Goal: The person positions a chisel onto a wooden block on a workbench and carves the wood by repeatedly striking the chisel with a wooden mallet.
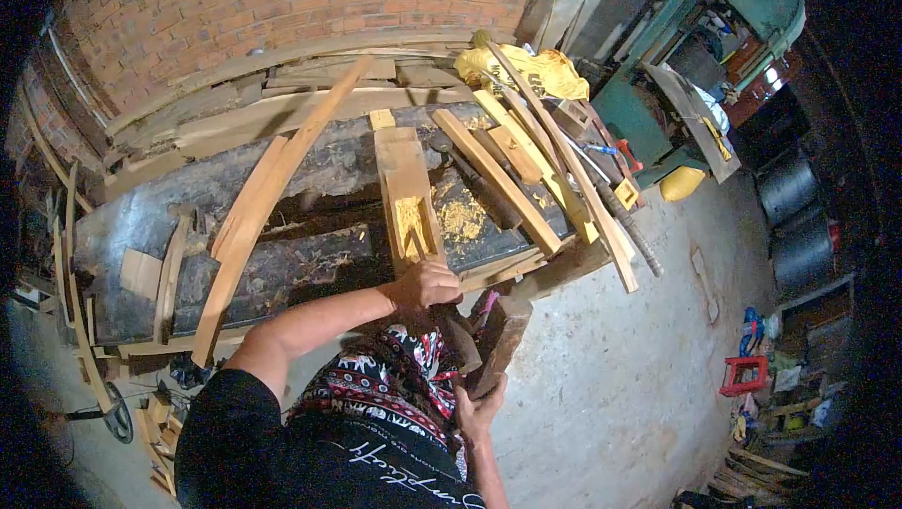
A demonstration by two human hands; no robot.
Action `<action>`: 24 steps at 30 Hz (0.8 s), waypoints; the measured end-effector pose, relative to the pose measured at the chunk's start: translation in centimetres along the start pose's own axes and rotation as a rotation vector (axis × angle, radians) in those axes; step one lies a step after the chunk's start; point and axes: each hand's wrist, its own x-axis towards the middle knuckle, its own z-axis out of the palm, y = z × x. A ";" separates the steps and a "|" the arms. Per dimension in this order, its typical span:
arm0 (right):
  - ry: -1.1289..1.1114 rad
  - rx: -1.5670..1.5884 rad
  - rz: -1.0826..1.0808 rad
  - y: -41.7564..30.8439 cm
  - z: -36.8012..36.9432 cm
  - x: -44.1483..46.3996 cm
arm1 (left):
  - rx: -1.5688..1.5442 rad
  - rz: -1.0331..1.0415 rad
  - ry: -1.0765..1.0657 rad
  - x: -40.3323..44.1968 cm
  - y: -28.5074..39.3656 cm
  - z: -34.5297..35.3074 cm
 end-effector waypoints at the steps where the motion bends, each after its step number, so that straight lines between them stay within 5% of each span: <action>1: 0.001 0.019 -0.050 -0.2 0.1 0.2 | -0.030 -0.027 0.024 0.1 -0.3 0.0; 9: 0.016 -0.058 0.029 0.1 -2.8 -0.1 | 0.008 0.055 -0.020 1.8 -2.0 -1.1; 13: 0.043 0.107 0.308 -3.2 -4.3 0.2 | 0.017 -0.125 0.256 4.1 -0.5 -1.9; 14: 0.074 0.041 0.132 -2.6 -4.5 0.7 | -0.241 -0.171 0.289 5.2 -0.1 -3.0; 16: 0.069 0.155 0.194 -3.6 -5.1 0.8 | -0.513 -0.424 0.386 7.2 0.2 -5.5; 19: 0.069 0.176 0.181 -2.8 -5.5 0.7 | -0.463 -0.796 0.816 9.8 -2.6 -7.1; 21: 0.073 0.170 0.131 -2.3 -5.7 0.3 | -0.589 -0.883 0.933 9.6 -5.5 -9.0; 24: 0.046 0.146 0.209 -3.0 -5.3 -0.6 | -0.778 -0.741 0.939 9.7 -5.6 -11.0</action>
